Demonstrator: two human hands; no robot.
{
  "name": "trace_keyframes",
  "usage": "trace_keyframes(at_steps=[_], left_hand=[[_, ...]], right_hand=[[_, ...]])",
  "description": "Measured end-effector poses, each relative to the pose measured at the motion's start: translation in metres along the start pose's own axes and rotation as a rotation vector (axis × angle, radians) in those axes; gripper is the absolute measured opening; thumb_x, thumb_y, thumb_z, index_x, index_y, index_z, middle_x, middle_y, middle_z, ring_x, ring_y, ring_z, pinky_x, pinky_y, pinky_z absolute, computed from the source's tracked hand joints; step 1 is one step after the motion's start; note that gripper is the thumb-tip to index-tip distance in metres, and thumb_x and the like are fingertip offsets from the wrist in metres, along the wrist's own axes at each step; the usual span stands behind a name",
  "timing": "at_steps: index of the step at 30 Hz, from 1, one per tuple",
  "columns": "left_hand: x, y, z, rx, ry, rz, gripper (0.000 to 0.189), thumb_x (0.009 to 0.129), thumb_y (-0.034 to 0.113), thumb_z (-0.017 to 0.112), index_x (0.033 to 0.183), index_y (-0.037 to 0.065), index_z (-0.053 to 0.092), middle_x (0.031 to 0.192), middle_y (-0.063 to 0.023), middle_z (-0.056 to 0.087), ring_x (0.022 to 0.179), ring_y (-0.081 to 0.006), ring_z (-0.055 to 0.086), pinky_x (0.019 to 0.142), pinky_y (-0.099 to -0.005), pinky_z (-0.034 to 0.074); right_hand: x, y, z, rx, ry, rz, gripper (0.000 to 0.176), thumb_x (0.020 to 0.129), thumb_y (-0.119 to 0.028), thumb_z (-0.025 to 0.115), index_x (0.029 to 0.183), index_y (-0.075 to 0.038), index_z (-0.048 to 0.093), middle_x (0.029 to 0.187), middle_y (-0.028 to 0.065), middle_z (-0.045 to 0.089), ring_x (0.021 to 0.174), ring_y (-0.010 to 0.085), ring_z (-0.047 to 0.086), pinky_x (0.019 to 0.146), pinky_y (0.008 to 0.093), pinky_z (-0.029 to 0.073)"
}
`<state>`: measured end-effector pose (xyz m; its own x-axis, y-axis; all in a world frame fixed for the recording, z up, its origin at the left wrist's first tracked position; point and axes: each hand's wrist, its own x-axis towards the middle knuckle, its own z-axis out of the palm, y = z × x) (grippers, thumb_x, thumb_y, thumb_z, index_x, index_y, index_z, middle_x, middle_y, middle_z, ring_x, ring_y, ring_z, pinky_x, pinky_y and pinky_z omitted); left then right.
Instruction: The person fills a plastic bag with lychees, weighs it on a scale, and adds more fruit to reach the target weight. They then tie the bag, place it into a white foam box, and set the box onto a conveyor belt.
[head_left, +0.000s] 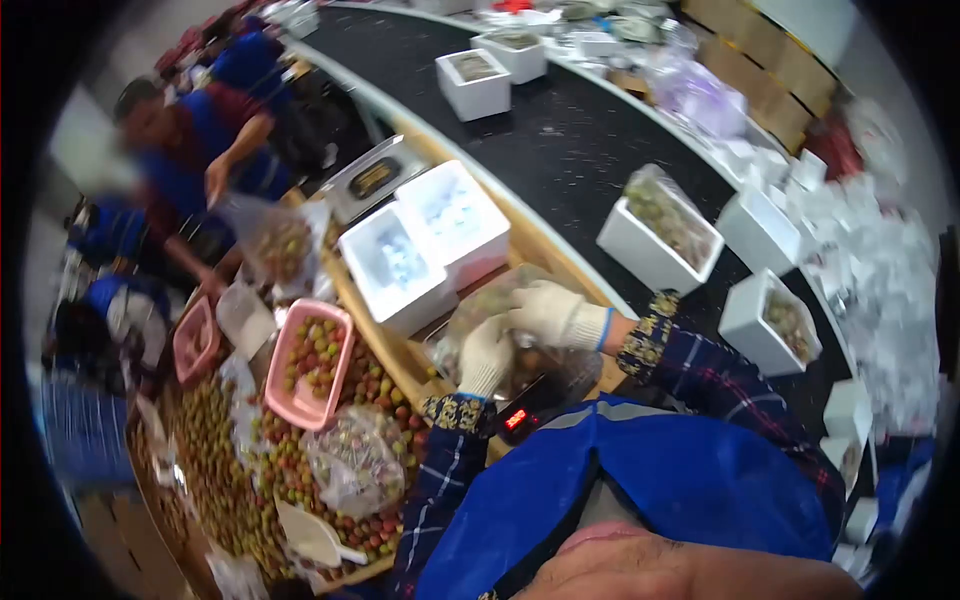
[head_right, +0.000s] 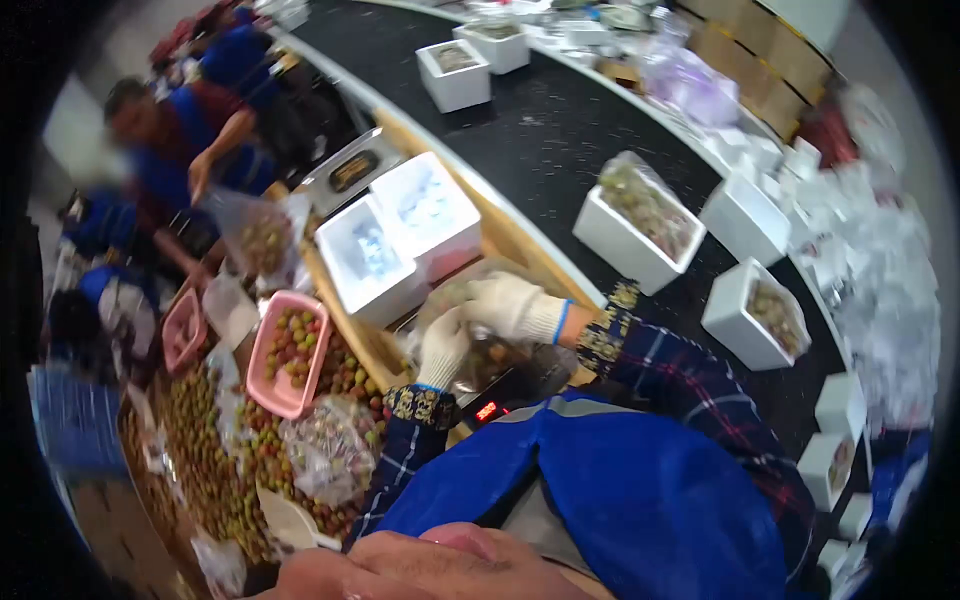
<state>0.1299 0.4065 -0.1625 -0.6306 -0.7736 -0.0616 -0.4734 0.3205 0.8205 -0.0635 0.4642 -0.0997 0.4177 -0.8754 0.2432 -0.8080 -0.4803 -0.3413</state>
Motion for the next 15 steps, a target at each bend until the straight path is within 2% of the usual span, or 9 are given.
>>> trace_keyframes(at_steps=[3, 5, 6, 8, 10, 11, 12, 14, 15], left_hand=[[0.005, -0.015, -0.003, -0.262, -0.219, 0.042, 0.032, 0.101, 0.015, 0.054, 0.123, 0.006, 0.075, 0.119, -0.019, 0.076, 0.113, -0.0354, 0.071, 0.101, -0.0432, 0.055], [0.014, -0.024, 0.005, -0.331, -0.245, 0.035, 0.027, 0.102, 0.026, 0.063, 0.117, 0.005, 0.073, 0.109, -0.0166, 0.075, 0.107, -0.0332, 0.07, 0.098, -0.0423, 0.054], [0.016, -0.014, -0.017, -0.184, -0.221, 0.53, 0.031, 0.103, 0.031, 0.065, 0.117, 0.004, 0.071, 0.108, -0.0146, 0.073, 0.107, -0.0305, 0.07, 0.1, -0.0409, 0.053], [0.008, -0.019, -0.008, -0.427, -0.16, 0.477, 0.03, 0.104, 0.03, 0.065, 0.119, 0.005, 0.07, 0.114, -0.0128, 0.071, 0.111, -0.0273, 0.068, 0.101, -0.0395, 0.052], [0.02, -0.078, 0.058, -1.501, -0.035, 0.439, 0.026, 0.104, 0.026, 0.065, 0.118, 0.006, 0.071, 0.12, -0.0121, 0.07, 0.115, -0.0255, 0.067, 0.101, -0.0374, 0.052], [0.033, -0.08, 0.041, -1.012, -0.025, 0.506, 0.023, 0.102, 0.022, 0.067, 0.119, 0.007, 0.071, 0.12, -0.0126, 0.07, 0.116, -0.0256, 0.067, 0.102, -0.0374, 0.053], [0.026, -0.079, 0.03, -1.022, -0.043, 0.504, 0.023, 0.102, 0.022, 0.067, 0.119, 0.007, 0.071, 0.12, -0.0126, 0.07, 0.116, -0.0256, 0.067, 0.102, -0.0374, 0.053], [0.0, -0.007, -0.025, -0.457, -0.135, 0.307, 0.026, 0.102, 0.023, 0.066, 0.122, 0.007, 0.071, 0.121, -0.0128, 0.07, 0.119, -0.0255, 0.068, 0.103, -0.0382, 0.053], [0.001, -0.01, -0.022, 0.007, 0.076, 0.581, 0.03, 0.099, 0.018, 0.065, 0.126, 0.007, 0.07, 0.121, -0.0147, 0.07, 0.119, -0.0273, 0.068, 0.101, -0.0386, 0.054]], right_hand=[[-0.006, -0.004, 0.001, 0.063, 0.082, -0.014, 0.032, 0.09, -0.02, 0.066, 0.121, -0.014, 0.072, 0.129, 0.0131, 0.071, 0.111, 0.0386, 0.07, 0.095, 0.0523, 0.055], [-0.017, 0.0, 0.015, 0.022, 0.081, 0.038, 0.028, 0.086, -0.022, 0.07, 0.112, -0.013, 0.075, 0.125, 0.0149, 0.072, 0.114, 0.0382, 0.069, 0.099, 0.0516, 0.055], [-0.02, 0.0, 0.017, 0.057, 0.121, 0.008, 0.027, 0.081, -0.02, 0.076, 0.107, -0.013, 0.075, 0.119, 0.0138, 0.072, 0.116, 0.0371, 0.068, 0.1, 0.0512, 0.055], [-0.019, -0.011, 0.011, 0.042, 0.249, 0.019, 0.03, 0.077, -0.01, 0.077, 0.107, -0.012, 0.074, 0.116, 0.0121, 0.071, 0.114, 0.0368, 0.068, 0.098, 0.0504, 0.055], [-0.024, -0.001, 0.021, 0.05, 0.263, 0.006, 0.034, 0.077, -0.008, 0.076, 0.112, -0.011, 0.074, 0.118, 0.0123, 0.07, 0.113, 0.0376, 0.068, 0.097, 0.0496, 0.055], [-0.021, -0.003, 0.019, 0.042, 0.266, 0.0, 0.034, 0.077, -0.008, 0.076, 0.112, -0.011, 0.074, 0.118, 0.0123, 0.07, 0.113, 0.0376, 0.068, 0.097, 0.0496, 0.055], [-0.017, -0.015, 0.017, 0.072, 0.212, 0.016, 0.035, 0.078, -0.008, 0.076, 0.113, -0.011, 0.074, 0.119, 0.0126, 0.07, 0.113, 0.0379, 0.068, 0.096, 0.0492, 0.055], [-0.015, -0.019, 0.01, 0.087, 0.17, 0.039, 0.037, 0.078, -0.008, 0.076, 0.115, -0.01, 0.073, 0.121, 0.0129, 0.07, 0.113, 0.0381, 0.068, 0.096, 0.0489, 0.055], [-0.012, -0.021, 0.009, 0.105, 0.185, 0.034, 0.035, 0.079, -0.007, 0.076, 0.114, -0.01, 0.073, 0.121, 0.013, 0.07, 0.113, 0.0379, 0.068, 0.095, 0.0483, 0.055]])
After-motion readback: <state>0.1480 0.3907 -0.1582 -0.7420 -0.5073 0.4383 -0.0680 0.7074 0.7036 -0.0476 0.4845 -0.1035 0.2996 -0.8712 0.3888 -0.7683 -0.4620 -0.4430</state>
